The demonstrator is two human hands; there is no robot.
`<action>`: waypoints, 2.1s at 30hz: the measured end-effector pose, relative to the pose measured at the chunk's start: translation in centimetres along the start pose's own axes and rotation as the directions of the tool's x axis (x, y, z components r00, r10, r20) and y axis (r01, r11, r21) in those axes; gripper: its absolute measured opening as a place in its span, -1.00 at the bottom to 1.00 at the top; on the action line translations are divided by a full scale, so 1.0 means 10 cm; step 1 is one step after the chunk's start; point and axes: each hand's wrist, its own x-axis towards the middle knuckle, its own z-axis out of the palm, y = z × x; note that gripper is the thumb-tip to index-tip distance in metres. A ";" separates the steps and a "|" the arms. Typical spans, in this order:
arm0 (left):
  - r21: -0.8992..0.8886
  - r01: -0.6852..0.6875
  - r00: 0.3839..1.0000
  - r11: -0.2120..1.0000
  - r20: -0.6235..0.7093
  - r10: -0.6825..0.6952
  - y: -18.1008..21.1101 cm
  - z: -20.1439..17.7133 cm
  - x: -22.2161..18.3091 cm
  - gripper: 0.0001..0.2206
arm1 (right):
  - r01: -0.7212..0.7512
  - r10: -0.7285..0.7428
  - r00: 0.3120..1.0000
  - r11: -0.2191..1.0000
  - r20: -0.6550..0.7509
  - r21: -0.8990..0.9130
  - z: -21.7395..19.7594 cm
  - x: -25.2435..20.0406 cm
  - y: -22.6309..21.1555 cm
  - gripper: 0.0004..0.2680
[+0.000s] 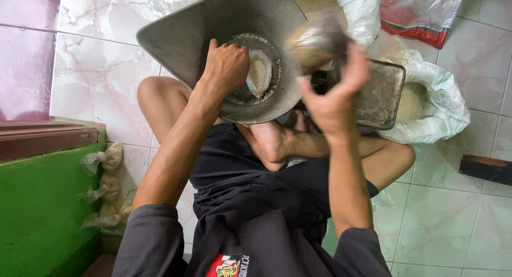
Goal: The person sits on the floor and uses a cup to transfer grains from a bag into a scale, then pours a measured amount of grains into a plastic bag and ties it closed.
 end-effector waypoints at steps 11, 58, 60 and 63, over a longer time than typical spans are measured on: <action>-0.035 -0.028 0.988 0.999 0.148 0.033 -0.01 0.06 0.07 -0.81 | -0.559 0.355 0.754 0.789 -0.553 -0.255 -1.26 -1.28 2.17 -0.31; -0.106 0.057 0.981 0.993 0.191 -0.036 -0.01 0.04 0.00 -0.75 | -0.158 0.168 0.986 0.943 -0.009 0.293 -0.03 0.19 -0.11 -0.35; -0.066 0.030 0.988 0.997 0.155 -0.019 -0.02 0.08 0.00 -0.76 | 0.053 -0.065 0.995 0.987 0.072 0.151 0.08 0.20 -0.07 -0.26; -0.068 0.050 0.982 0.996 0.185 -0.037 -0.03 0.09 0.02 -0.76 | 0.120 -0.099 0.972 0.989 0.215 -0.086 0.20 0.26 -0.09 -0.22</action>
